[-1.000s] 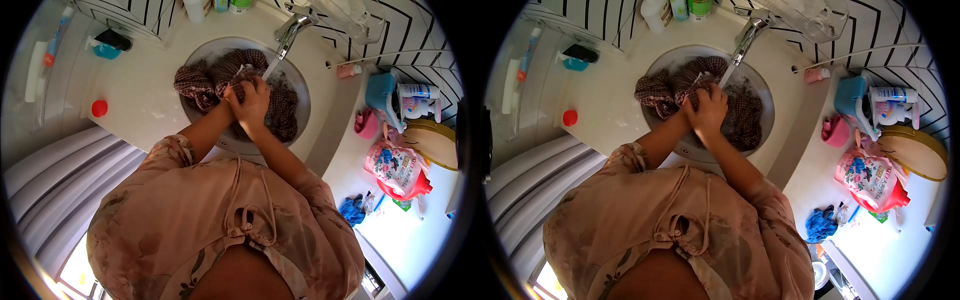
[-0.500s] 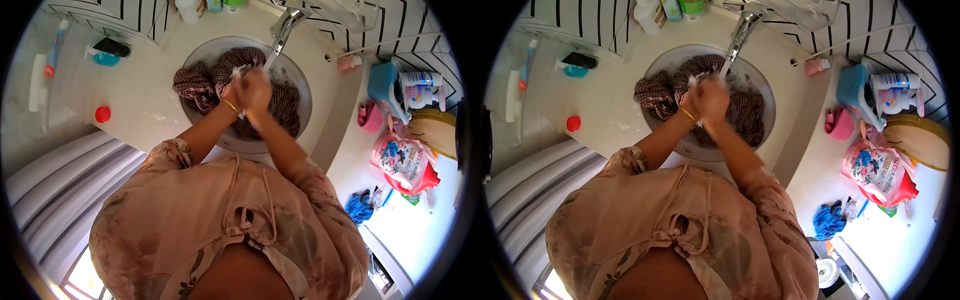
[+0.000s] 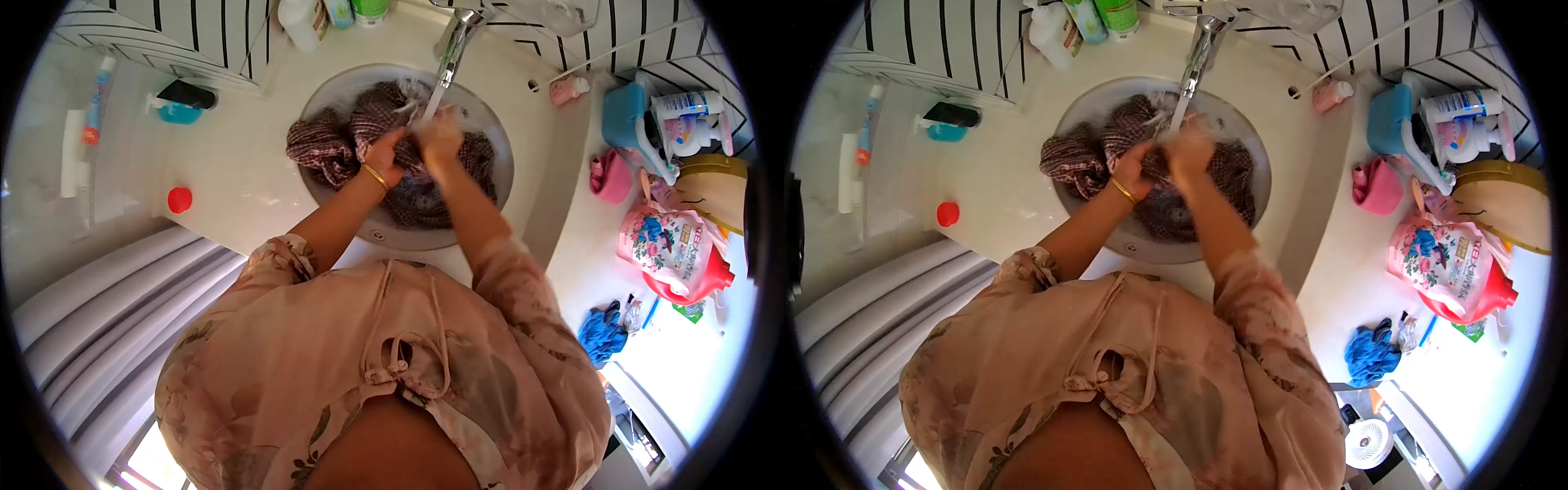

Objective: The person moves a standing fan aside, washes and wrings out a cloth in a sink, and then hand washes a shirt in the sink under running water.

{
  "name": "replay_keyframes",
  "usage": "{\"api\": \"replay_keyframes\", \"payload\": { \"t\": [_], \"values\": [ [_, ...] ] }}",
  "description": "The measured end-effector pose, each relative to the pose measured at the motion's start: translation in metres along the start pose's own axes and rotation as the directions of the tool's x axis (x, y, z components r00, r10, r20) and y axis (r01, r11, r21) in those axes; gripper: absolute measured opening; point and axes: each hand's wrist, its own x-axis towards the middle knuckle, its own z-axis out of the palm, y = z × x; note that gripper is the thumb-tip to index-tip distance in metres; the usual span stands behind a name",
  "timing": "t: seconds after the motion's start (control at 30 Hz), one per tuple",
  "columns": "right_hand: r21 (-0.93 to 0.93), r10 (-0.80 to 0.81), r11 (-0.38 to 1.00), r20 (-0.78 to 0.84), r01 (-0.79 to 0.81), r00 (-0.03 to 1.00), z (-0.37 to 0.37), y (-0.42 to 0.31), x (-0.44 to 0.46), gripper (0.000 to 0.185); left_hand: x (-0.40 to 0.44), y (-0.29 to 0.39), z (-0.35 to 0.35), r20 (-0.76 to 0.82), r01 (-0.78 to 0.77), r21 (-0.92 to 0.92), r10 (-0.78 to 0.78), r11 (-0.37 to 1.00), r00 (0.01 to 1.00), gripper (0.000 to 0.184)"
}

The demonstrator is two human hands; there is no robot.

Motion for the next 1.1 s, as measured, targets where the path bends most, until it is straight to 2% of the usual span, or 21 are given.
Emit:
{"api": "replay_keyframes", "payload": {
  "t": [0.03, 0.13, 0.17, 0.23, 0.27, 0.33, 0.37, 0.43, 0.5, 0.53, 0.63, 0.67, 0.7, 0.73, 0.77, 0.8, 0.83, 0.9, 0.93, 0.97, 1.1],
  "values": [
    [0.098, 0.260, 0.956, 0.150, -0.276, 0.954, -0.014, 0.000, 0.019, 0.031, 0.001, 0.000, -0.007, 0.007, 0.029, 0.047, -0.030, 0.998, 1.000, 0.032],
    [0.105, 0.124, 0.986, 0.060, -0.130, 0.990, 0.022, 0.056, 0.031, 0.029, -0.003, 0.012, 0.001, 0.049, 0.066, -0.042, -0.064, 0.997, 0.997, 0.033],
    [0.402, 0.209, 0.867, 0.243, -0.294, 0.947, -0.026, 0.004, 0.006, 0.026, -0.004, 0.016, 0.007, -0.020, 0.085, -0.080, -0.087, 0.993, 0.996, 0.033],
    [0.420, -0.084, 0.906, 0.069, 0.048, 0.994, -0.008, 0.006, -0.032, 0.026, -0.012, 0.031, 0.023, -0.165, 0.110, -0.158, -0.136, 0.981, 0.977, 0.032],
    [0.261, -0.295, 0.916, -0.076, 0.304, 0.953, 0.002, -0.003, -0.056, 0.029, -0.026, 0.038, 0.037, -0.052, 0.185, -0.054, -0.188, 0.981, 0.981, 0.034],
    [-0.069, -0.393, 0.919, -0.062, 0.389, 0.918, -0.006, -0.031, -0.073, 0.027, -0.009, 0.025, 0.021, -0.063, 0.097, -0.079, -0.102, 0.992, 0.993, 0.032],
    [-0.150, -0.364, 0.923, -0.029, 0.356, 0.931, 0.001, -0.025, -0.063, 0.029, 0.001, 0.016, 0.011, -0.071, 0.051, -0.086, -0.057, 0.995, 0.996, 0.031],
    [0.162, 0.080, 0.984, -0.032, -0.074, 0.996, 0.008, -0.006, -0.014, 0.030, -0.001, 0.010, 0.010, -0.101, 0.006, -0.013, -0.008, 1.000, 0.995, 0.030],
    [0.206, 0.218, 0.952, 0.054, -0.225, 0.974, 0.024, 0.026, 0.028, 0.031, -0.018, 0.010, 0.023, -0.139, 0.021, 0.141, -0.001, 0.990, 0.990, 0.030],
    [0.216, 0.285, 0.929, 0.098, -0.300, 0.954, 0.027, 0.035, 0.037, 0.031, -0.004, 0.008, 0.008, -0.061, -0.001, 0.042, 0.003, 0.999, 0.998, 0.030],
    [0.385, 0.085, 0.903, 0.275, -0.191, 0.958, -0.041, -0.021, -0.004, 0.034, -0.002, 0.021, 0.005, 0.074, 0.016, -0.056, -0.012, 0.998, 0.997, 0.036],
    [0.306, -0.155, 0.942, 0.024, 0.140, 0.988, -0.024, -0.014, -0.025, 0.033, -0.005, 0.028, 0.007, -0.057, 0.111, -0.076, -0.115, 0.991, 0.992, 0.042],
    [0.147, -0.412, 0.885, -0.193, 0.441, 0.891, -0.006, -0.009, -0.047, 0.032, 0.007, 0.032, -0.002, -0.045, 0.165, -0.179, -0.176, 0.970, 0.983, 0.045],
    [0.078, -0.385, 0.916, -0.108, 0.394, 0.917, -0.014, -0.029, -0.069, 0.030, 0.001, -0.001, -0.009, 0.386, 0.022, -0.326, 0.112, 0.945, 0.916, 0.044],
    [0.005, -0.349, 0.937, -0.028, 0.349, 0.937, -0.022, -0.045, -0.081, 0.029, -0.008, -0.031, -0.008, 0.675, -0.035, -0.505, 0.420, 0.863, 0.606, 0.044],
    [0.010, -0.356, 0.934, -0.037, 0.357, 0.934, -0.013, -0.036, -0.070, 0.027, -0.001, -0.024, -0.010, 0.543, -0.116, -0.322, 0.283, 0.940, 0.791, 0.043],
    [-0.003, -0.199, 0.980, -0.003, 0.199, 0.980, -0.009, -0.029, -0.048, 0.027, 0.009, -0.009, -0.011, 0.342, -0.142, -0.111, 0.172, 0.984, 0.924, 0.042],
    [0.023, 0.119, 0.993, 0.028, -0.119, 0.993, 0.006, 0.004, 0.010, 0.026, -0.015, 0.008, 0.015, -0.163, 0.034, 0.181, -0.004, 0.983, 0.987, 0.036],
    [0.063, 0.262, 0.963, 0.027, -0.263, 0.965, 0.015, 0.026, 0.031, 0.026, -0.010, 0.007, 0.006, -0.088, 0.020, 0.168, -0.005, 0.986, 0.996, 0.035],
    [0.140, 0.258, 0.954, 0.066, -0.265, 0.964, 0.016, 0.039, 0.032, 0.027, -0.004, 0.007, -0.002, -0.011, 0.009, 0.150, -0.007, 0.989, 1.000, 0.034],
    [0.350, 0.084, 0.927, 0.156, -0.135, 0.984, -0.026, 0.008, -0.011, 0.025, -0.003, 0.021, 0.008, 0.097, 0.043, -0.034, -0.039, 0.999, 0.994, 0.035]
  ]
}}
